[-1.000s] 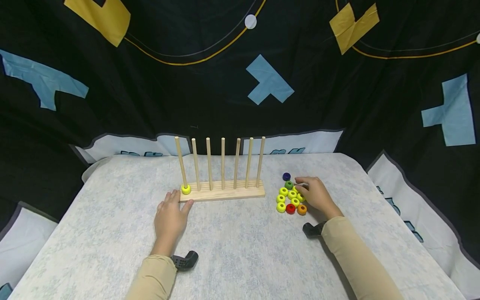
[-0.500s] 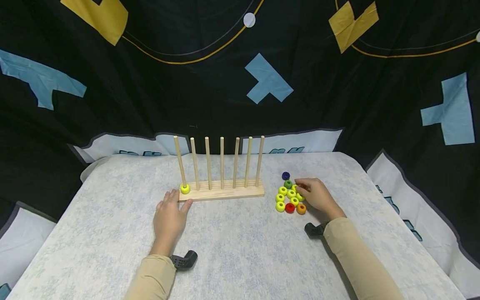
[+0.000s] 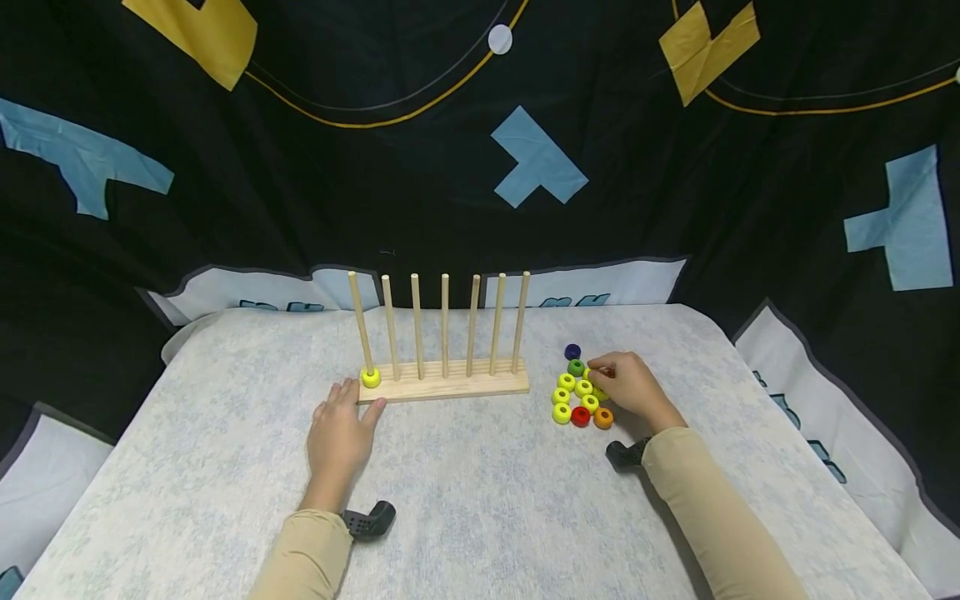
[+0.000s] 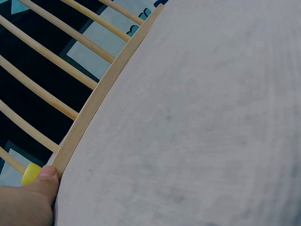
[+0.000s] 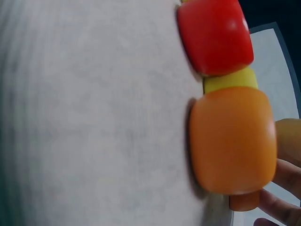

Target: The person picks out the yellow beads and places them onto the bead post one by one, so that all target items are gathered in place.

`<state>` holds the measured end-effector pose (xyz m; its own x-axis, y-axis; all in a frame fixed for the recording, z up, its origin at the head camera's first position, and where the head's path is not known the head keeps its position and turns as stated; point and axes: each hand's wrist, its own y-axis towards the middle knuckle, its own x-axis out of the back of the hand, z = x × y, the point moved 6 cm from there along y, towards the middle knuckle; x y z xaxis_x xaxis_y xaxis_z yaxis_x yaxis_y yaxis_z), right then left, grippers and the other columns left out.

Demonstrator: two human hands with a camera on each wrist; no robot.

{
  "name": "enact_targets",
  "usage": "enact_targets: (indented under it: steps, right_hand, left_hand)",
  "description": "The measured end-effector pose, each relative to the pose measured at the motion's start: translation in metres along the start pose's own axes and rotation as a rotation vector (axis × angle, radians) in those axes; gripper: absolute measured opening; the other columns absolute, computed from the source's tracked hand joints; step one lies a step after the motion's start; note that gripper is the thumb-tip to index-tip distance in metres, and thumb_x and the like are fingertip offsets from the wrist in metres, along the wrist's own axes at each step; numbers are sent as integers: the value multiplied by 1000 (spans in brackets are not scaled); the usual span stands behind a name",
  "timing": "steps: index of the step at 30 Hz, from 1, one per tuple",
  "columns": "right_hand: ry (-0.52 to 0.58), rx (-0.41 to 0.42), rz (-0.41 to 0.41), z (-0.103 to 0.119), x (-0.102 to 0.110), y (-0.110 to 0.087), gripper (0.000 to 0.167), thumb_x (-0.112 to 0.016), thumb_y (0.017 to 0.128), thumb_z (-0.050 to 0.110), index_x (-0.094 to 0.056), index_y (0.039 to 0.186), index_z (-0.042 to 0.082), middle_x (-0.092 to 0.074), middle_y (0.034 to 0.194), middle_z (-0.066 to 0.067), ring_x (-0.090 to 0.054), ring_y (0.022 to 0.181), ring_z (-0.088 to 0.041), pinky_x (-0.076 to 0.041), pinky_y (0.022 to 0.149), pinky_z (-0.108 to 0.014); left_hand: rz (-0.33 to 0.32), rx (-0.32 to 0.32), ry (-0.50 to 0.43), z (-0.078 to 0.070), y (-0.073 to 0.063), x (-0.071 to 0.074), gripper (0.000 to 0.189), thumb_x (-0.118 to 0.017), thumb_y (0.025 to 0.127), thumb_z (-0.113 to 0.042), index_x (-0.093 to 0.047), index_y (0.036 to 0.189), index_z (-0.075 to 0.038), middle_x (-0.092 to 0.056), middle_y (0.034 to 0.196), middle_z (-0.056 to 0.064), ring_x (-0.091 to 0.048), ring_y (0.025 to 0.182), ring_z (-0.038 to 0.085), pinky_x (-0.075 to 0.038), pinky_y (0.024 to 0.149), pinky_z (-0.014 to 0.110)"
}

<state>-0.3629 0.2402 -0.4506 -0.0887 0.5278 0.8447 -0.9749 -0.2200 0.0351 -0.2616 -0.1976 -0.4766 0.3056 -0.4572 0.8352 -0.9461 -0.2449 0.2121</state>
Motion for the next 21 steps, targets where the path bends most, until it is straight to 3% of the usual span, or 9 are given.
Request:
enact_targets:
  steps: [11,21]
  right_hand:
    - [-51,-65,40,4,1,3,37,-66,95,26,-68,127,6,-68,126,-14,-56,102,-27,-50,93,-46]
    - [-121,-86,11,6,3,3,38,-65,97,29,-67,129,8,-69,121,-15,-56,103,-30,-49,88,-49]
  left_hand:
    - [5,2,8,-1,0,1,70,-58,99,-42,-39,148,4,-39,154,26,-31,147,44,-25,121,59]
    - [11,7,9,1,0,-1,69,-58,99,-42,-39,149,3,-38,155,25,-30,147,43,-24,121,58]
